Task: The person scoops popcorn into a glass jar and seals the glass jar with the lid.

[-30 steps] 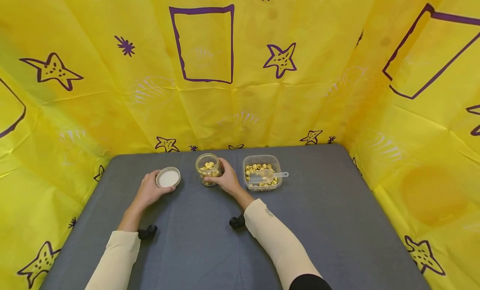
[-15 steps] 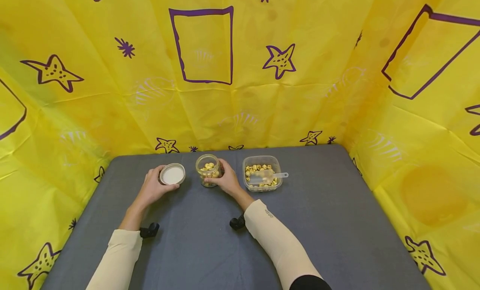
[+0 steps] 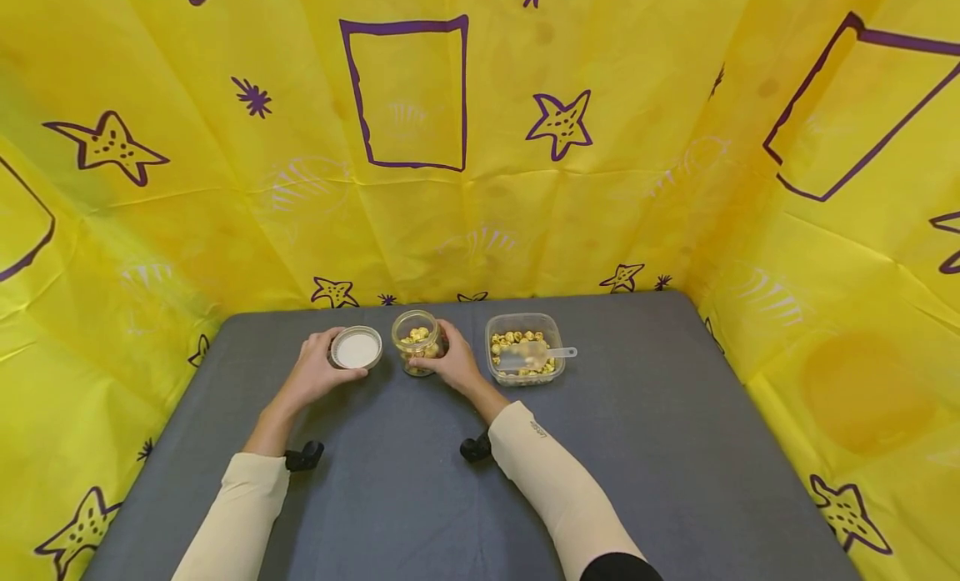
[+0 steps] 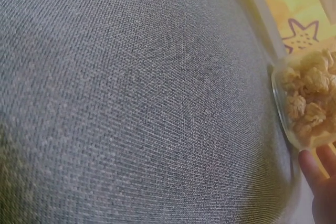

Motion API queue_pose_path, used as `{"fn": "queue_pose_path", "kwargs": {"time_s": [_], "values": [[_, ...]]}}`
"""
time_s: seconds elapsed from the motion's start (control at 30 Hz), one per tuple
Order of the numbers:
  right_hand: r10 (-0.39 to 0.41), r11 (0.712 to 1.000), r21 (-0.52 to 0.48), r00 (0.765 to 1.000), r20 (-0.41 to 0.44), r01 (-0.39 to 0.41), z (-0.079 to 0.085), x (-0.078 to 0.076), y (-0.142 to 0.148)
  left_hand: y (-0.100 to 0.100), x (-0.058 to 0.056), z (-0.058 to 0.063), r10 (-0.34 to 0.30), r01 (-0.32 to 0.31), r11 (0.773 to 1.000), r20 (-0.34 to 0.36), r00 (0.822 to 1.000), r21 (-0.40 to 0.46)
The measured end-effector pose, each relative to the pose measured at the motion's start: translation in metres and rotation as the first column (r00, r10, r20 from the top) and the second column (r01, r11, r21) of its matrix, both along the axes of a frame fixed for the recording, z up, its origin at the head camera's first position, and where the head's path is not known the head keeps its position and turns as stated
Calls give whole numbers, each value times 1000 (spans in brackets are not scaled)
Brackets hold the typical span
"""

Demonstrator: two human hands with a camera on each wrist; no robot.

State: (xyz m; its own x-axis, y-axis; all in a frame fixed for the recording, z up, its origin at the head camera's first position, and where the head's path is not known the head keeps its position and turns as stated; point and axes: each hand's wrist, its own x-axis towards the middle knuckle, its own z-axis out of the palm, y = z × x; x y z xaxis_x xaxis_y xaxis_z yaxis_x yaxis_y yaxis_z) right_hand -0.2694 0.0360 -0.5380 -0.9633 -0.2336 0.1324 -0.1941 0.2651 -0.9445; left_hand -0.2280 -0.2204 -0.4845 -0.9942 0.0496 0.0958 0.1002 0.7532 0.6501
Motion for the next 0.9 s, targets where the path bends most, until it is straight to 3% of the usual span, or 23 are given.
{"fn": "queue_pose_path", "kwargs": {"time_s": [0.7, 0.9], "values": [[-1, 1000, -6, 1000, -12, 1, -3, -1, 0, 11, -8, 8, -31, 31, 999, -18, 999, -36], [-2, 1000, 1, 1000, -20, 2, -2, 0, 1, 11, -13, 15, -54, 54, 996, -1, 999, -71]]}}
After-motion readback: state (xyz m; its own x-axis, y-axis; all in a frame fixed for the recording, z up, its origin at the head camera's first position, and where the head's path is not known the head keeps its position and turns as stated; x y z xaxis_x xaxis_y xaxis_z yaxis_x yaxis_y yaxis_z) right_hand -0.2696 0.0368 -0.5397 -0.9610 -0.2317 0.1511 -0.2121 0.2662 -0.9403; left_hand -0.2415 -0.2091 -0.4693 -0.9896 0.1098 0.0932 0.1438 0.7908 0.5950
